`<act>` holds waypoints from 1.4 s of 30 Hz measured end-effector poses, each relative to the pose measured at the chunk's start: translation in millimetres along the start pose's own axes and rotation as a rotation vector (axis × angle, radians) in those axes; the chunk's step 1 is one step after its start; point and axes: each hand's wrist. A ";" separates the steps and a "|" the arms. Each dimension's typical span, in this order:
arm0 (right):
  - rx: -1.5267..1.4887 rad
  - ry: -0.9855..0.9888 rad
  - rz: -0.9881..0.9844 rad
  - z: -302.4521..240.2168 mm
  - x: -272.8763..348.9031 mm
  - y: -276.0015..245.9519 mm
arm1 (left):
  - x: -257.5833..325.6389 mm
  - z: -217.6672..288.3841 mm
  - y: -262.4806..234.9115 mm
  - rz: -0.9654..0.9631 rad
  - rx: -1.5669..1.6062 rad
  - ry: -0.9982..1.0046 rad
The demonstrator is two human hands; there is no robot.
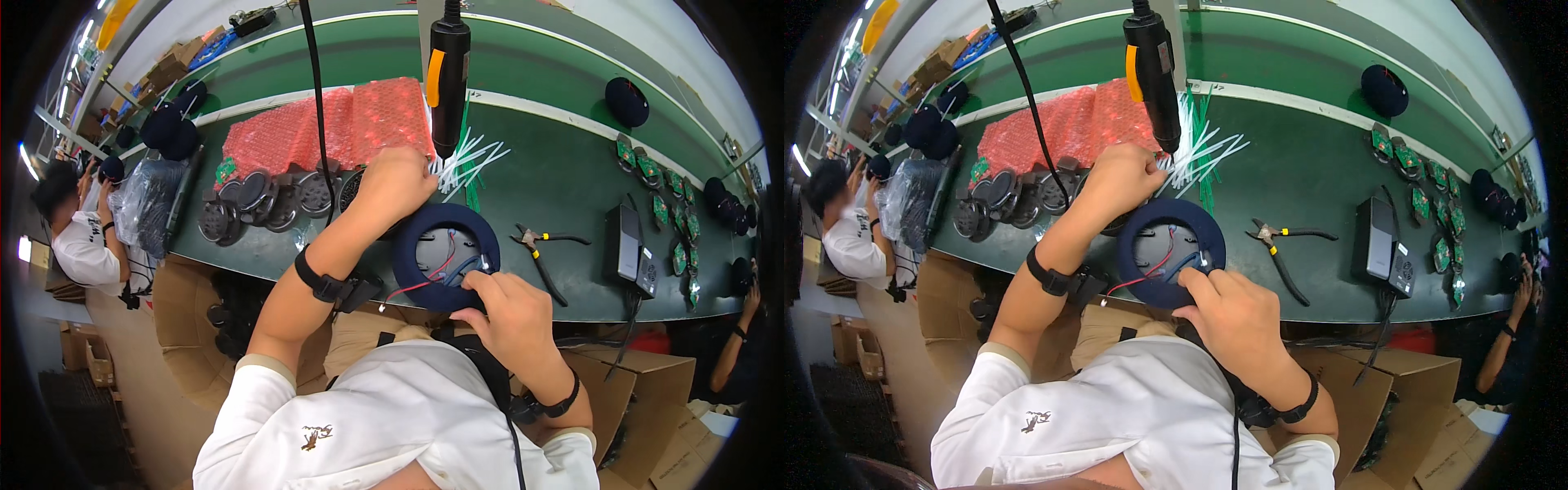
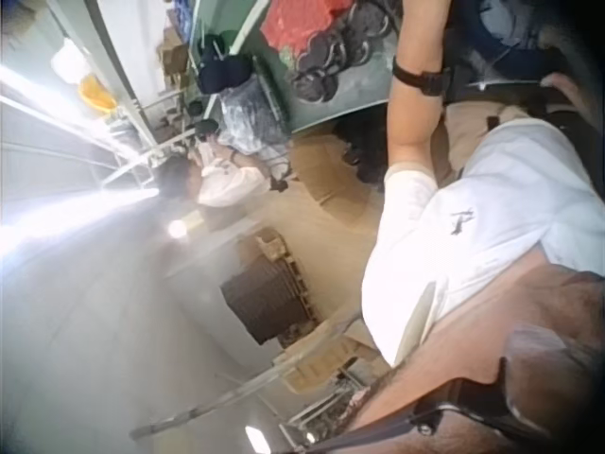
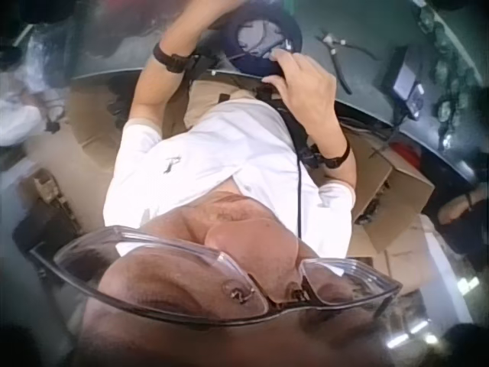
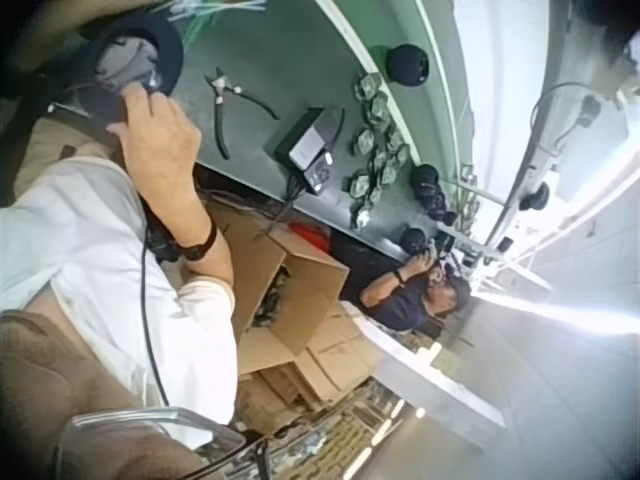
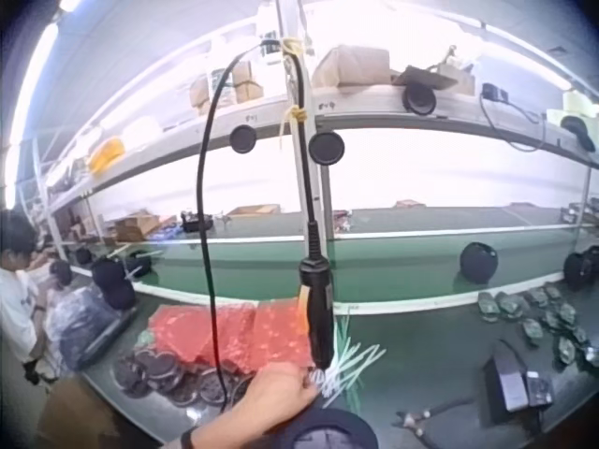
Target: The person assembles electronic components at a workstation, using a soldering iron to attach small green circuit boards to black circular housings. They also use pliers to cut zip ties and secure wires on the devices. The person handles multiple units, moving them between the workbench and a cardboard box.
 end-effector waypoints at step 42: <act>-0.192 0.335 -0.122 64.9 -125.6 -11.8 | 60.0 40.0 -59.7 0.075 0.227 0.276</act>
Point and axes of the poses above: each hand's wrist, its own x-axis away from the middle knuckle, its own y-axis out of the palm, z = x × y, and after that the axes turned 4 degrees about y, right-handed
